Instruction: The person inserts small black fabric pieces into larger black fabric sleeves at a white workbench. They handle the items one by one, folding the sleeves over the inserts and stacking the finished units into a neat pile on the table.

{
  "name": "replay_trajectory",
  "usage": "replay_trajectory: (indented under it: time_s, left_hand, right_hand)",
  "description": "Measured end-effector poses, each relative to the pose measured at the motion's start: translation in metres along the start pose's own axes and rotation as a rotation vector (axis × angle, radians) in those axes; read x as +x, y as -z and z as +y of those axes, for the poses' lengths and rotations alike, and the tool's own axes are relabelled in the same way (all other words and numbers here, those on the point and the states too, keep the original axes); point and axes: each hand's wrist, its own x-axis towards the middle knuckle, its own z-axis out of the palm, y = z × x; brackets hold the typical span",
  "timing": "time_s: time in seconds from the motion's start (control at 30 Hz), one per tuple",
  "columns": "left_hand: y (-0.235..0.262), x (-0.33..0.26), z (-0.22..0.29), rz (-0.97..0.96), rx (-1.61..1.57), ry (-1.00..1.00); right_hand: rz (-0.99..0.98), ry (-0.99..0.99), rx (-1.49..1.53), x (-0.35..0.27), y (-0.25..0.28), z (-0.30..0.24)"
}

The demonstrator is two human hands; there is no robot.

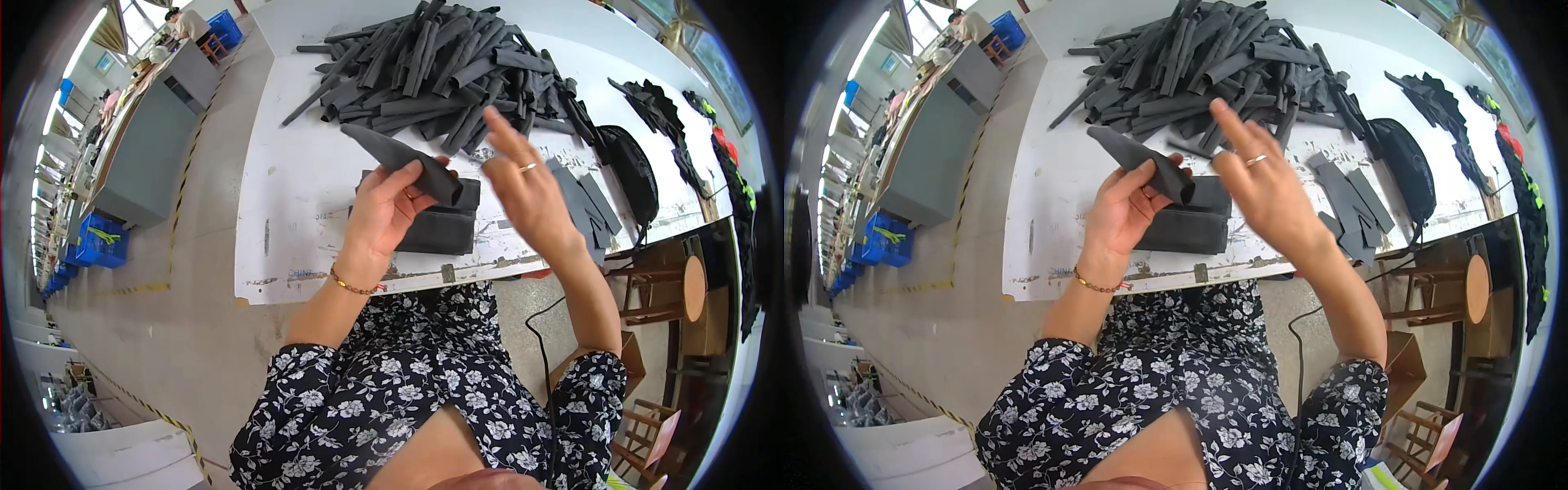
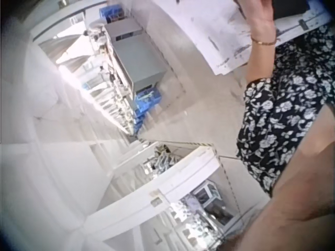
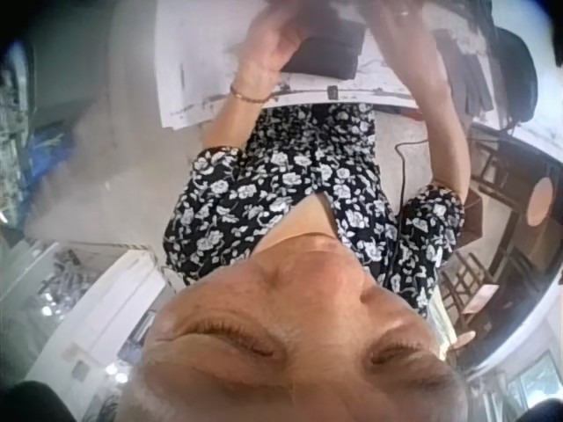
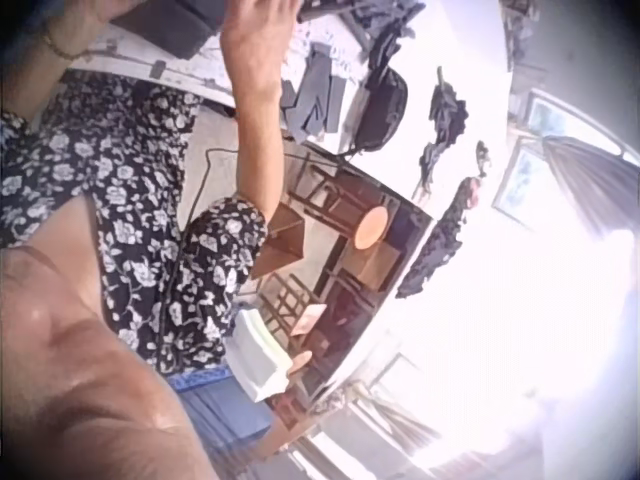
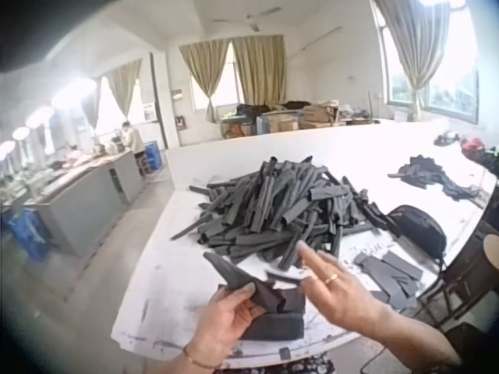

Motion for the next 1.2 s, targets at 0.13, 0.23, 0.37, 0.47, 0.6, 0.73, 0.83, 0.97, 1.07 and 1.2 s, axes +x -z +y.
replay_trajectory:
  time_s: [0.13,0.23,0.37,0.47,0.6,0.73,0.83,0.97,1.07,1.2]
  left_hand:
    - [-0.003,-0.005,0.002,0.002,0.030,0.003]
    - [0.003,-0.004,0.008,-0.022,0.000,0.033]
    - [0.011,0.000,0.010,0.027,-0.067,0.007]
    - [0.012,0.003,0.009,0.070,-0.068,-0.020]
    - [0.006,0.004,0.008,0.088,-0.018,-0.036]
    - [0.003,0.002,0.005,0.062,-0.004,-0.023]
    - [-0.001,0.000,0.006,0.042,0.012,-0.026]
    - [-0.002,-0.002,0.005,0.030,0.016,-0.038]
    - [-0.005,-0.003,0.004,0.028,0.042,-0.060]
    - [-0.013,-0.008,0.005,0.028,0.061,-0.119]
  right_hand:
    - [-0.307,-0.393,0.558,-0.004,-0.002,-0.017]
    - [-0.149,-0.302,0.568,-0.013,-0.002,-0.003]
    - [-0.010,-0.337,0.362,-0.011,0.018,-0.009]
    - [-0.015,-0.288,0.316,-0.015,0.026,-0.018]
    - [0.073,-0.168,0.182,-0.010,0.018,-0.029]
    - [0.059,-0.144,0.096,-0.005,0.016,-0.031]
    - [0.095,-0.121,0.057,-0.003,0.015,-0.029]
    - [0.145,-0.095,-0.021,-0.001,0.014,-0.029]
    - [0.164,-0.083,-0.058,-0.001,0.014,-0.029]
    - [0.193,-0.069,-0.144,0.000,0.013,-0.031]
